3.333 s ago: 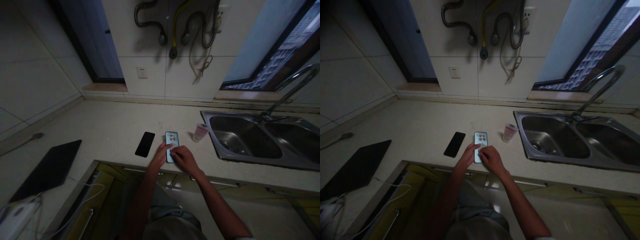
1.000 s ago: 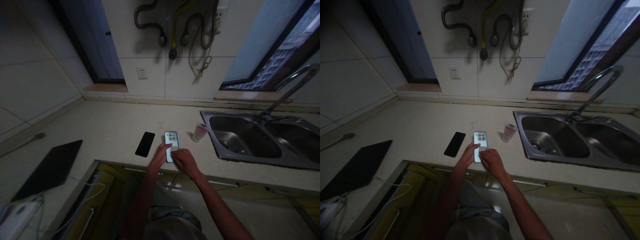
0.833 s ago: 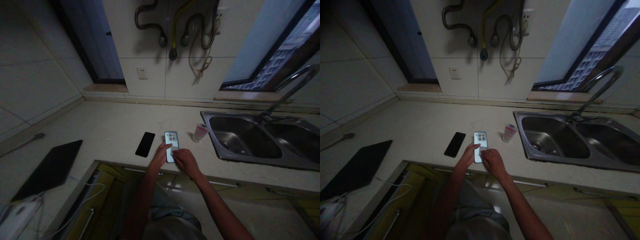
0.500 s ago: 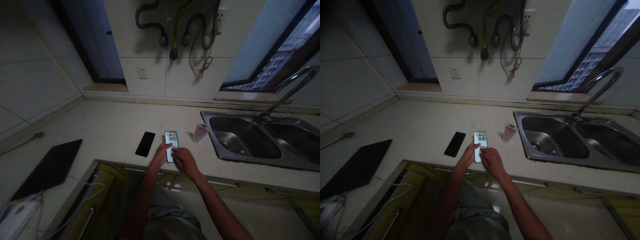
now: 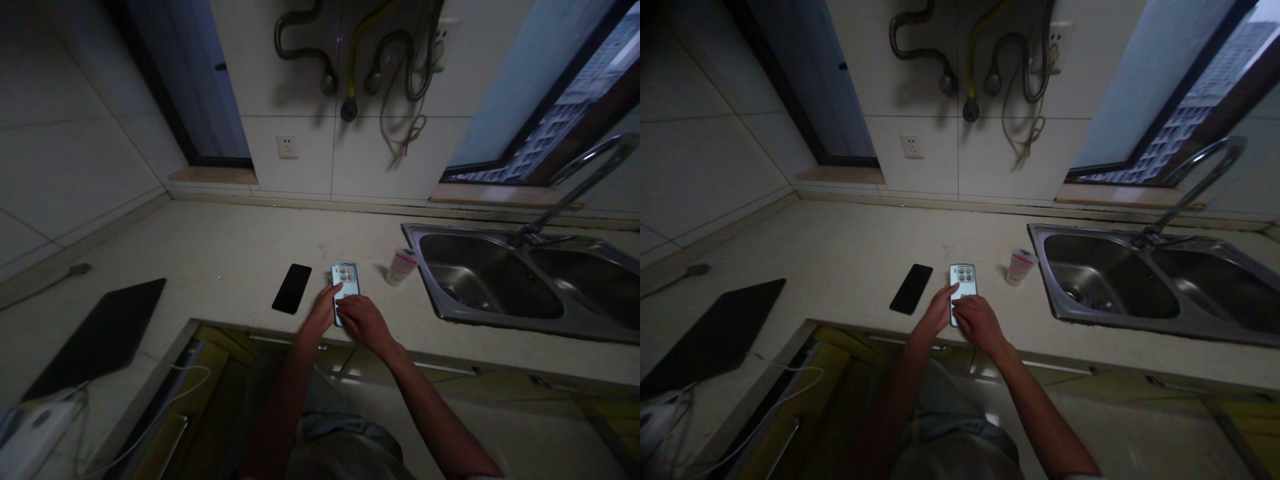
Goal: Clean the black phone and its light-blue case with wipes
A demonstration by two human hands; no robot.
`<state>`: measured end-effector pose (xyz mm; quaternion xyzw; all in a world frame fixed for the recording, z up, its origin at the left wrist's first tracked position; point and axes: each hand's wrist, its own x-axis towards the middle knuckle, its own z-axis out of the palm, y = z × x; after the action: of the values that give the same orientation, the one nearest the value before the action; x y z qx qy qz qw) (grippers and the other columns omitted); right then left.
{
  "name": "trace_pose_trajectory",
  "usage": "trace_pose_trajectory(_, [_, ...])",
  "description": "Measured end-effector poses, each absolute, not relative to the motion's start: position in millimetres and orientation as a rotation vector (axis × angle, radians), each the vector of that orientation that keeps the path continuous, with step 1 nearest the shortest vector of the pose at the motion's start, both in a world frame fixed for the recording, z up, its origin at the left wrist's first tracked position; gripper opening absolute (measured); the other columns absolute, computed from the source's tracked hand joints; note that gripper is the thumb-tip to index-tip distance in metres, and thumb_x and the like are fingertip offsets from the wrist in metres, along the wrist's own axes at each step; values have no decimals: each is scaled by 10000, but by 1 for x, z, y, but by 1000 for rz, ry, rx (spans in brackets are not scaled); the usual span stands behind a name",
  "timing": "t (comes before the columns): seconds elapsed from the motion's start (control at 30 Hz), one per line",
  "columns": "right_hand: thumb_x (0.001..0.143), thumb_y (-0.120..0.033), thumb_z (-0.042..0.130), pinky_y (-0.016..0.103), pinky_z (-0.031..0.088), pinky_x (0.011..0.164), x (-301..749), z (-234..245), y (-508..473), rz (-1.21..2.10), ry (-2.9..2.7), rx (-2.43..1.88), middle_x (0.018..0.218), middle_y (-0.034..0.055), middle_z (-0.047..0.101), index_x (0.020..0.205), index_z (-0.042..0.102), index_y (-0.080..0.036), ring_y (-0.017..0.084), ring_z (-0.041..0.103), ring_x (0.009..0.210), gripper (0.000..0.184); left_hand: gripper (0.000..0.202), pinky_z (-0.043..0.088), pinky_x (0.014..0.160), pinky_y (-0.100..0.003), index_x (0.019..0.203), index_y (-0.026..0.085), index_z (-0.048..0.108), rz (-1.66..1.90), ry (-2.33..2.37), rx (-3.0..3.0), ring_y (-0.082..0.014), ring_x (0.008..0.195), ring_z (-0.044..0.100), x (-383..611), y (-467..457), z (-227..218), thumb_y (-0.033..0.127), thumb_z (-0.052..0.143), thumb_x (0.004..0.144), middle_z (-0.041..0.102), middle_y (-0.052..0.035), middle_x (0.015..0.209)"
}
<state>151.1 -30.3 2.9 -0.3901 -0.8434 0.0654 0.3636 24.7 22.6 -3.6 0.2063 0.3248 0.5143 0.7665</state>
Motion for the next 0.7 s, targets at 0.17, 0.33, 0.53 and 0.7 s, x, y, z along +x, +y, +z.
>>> trace_pose_trajectory(0.17, [951,-207,563,445,512,903,158,5,-34,217,-2194,-973,1115,93,750,1062,722,-244,244,676,1027,198,355,493,775,-301,874,134,653,1099,703,439,-196,784,673,24,22,-2,281,838,609,707,-44,757])
trace_pose_trajectory(0.33, [949,-288,583,438,524,886,167,18,-34,245,-1996,-1050,1113,103,721,996,742,-255,249,649,1019,169,349,515,776,-321,924,123,654,1076,703,443,-215,795,686,23,21,-2,265,808,645,721,-72,793])
trace_pose_trajectory(0.53, [938,-415,562,343,519,740,185,29,-25,525,-1588,-1239,860,55,690,897,681,-211,213,637,792,240,350,526,852,-380,986,119,653,1072,726,464,-267,891,707,22,22,-6,263,768,689,746,-114,866])
trace_pose_trajectory(0.7, [882,-473,571,292,463,642,192,21,-13,640,-1338,-1283,758,7,626,863,618,-203,179,557,699,275,350,531,834,-379,1001,119,650,1064,724,462,-257,853,711,22,22,-8,255,755,697,751,-118,883])
